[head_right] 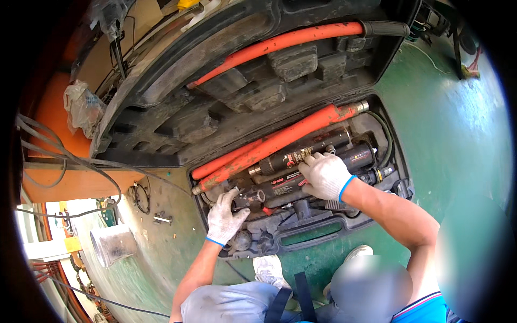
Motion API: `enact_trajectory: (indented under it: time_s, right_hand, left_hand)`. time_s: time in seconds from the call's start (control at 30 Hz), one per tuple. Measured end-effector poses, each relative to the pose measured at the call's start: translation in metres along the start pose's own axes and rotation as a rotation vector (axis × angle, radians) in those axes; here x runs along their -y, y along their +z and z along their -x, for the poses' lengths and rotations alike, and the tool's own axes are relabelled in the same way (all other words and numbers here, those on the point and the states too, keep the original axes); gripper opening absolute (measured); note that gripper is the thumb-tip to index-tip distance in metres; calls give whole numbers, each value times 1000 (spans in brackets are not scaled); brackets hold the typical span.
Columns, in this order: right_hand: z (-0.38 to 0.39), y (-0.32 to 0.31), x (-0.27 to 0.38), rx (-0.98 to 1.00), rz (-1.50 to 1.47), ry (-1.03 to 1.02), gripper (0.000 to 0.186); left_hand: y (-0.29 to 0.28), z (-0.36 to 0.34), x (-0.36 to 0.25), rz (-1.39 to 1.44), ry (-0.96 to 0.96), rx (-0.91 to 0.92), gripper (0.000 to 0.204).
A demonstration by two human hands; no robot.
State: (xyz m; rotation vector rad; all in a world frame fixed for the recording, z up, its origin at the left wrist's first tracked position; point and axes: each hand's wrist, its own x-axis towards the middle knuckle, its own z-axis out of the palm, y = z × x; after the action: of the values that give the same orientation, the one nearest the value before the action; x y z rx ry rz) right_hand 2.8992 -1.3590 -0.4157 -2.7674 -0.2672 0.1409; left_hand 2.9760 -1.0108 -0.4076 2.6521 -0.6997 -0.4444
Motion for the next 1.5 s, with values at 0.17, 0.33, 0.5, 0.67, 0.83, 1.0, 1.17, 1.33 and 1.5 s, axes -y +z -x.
enact_trajectory:
  time_s: [0.17, 0.33, 0.5, 0.67, 0.83, 1.0, 1.17, 1.33, 1.5]
  right_hand:
    - [-55, -32, 0, -437, 125, -104, 33]
    - [-75, -21, -50, -189, 357, 31, 29]
    - [-91, -1, -64, -161, 481, 77, 18]
    - [-71, -61, -26, -96, 367, 19, 22]
    - [-35, -105, 3, -107, 370, 17, 23]
    - [-15, -96, -36, -185, 396, 88, 20]
    - [-50, -67, -84, -297, 435, 160, 27]
    - [-83, -46, -90, -605, 569, 288, 20]
    - [-73, -24, -98, -429, 341, 488, 30]
  left_hand:
    - [-17, 2, 20, 3, -3, 60, 60]
    - [-24, 0, 42, -9, -320, -62, 51]
    - [14, -7, 55, 76, -314, -216, 56]
    - [5, -23, 66, -277, -57, -509, 65]
    - [-17, -58, 62, -321, 108, -214, 55]
    - [-25, -76, 38, -327, 235, -250, 55]
    - [-28, -117, 38, -358, 240, -422, 53]
    - [-15, -140, 41, -517, -99, -482, 36]
    - [-10, -139, 28, -313, -190, -390, 30]
